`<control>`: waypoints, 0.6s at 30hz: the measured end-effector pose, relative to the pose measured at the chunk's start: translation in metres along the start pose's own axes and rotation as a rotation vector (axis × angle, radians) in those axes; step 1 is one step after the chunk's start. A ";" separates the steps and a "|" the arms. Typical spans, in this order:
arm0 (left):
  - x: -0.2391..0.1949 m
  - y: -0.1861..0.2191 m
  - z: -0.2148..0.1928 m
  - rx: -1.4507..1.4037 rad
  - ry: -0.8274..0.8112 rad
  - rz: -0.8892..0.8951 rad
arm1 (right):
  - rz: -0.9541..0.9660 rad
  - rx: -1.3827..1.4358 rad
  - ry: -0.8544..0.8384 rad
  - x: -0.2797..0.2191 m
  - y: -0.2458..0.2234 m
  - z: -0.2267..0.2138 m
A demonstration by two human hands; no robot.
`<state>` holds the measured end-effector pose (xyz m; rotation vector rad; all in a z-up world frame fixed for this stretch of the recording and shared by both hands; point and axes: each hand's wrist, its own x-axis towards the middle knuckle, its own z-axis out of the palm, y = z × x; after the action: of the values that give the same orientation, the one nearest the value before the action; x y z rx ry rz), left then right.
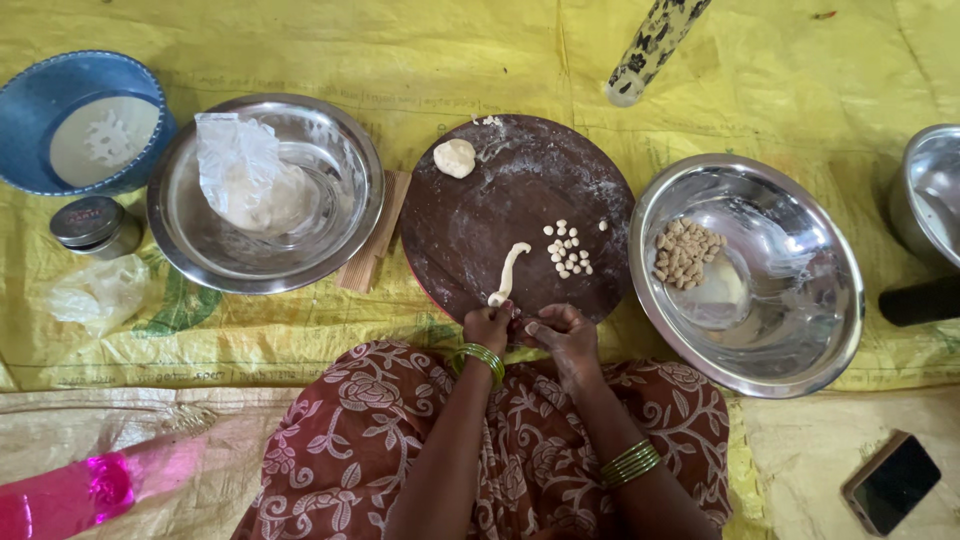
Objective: The person sits on the floor and shapes a long rope of dough into small pieces by pinching off segments. The person places the small dough pieces on a wooden board and into a metal bowl. The person uses only their hands to manipulate the dough.
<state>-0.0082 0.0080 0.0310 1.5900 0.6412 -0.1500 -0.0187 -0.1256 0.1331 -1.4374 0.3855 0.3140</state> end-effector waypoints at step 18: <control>0.028 -0.017 -0.008 -0.128 0.032 -0.009 | 0.112 -0.658 -0.027 -0.011 -0.012 0.004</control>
<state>0.0052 0.0242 0.0044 1.4691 0.6701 -0.0884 -0.0231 -0.1227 0.1495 -2.0546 0.3559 0.5871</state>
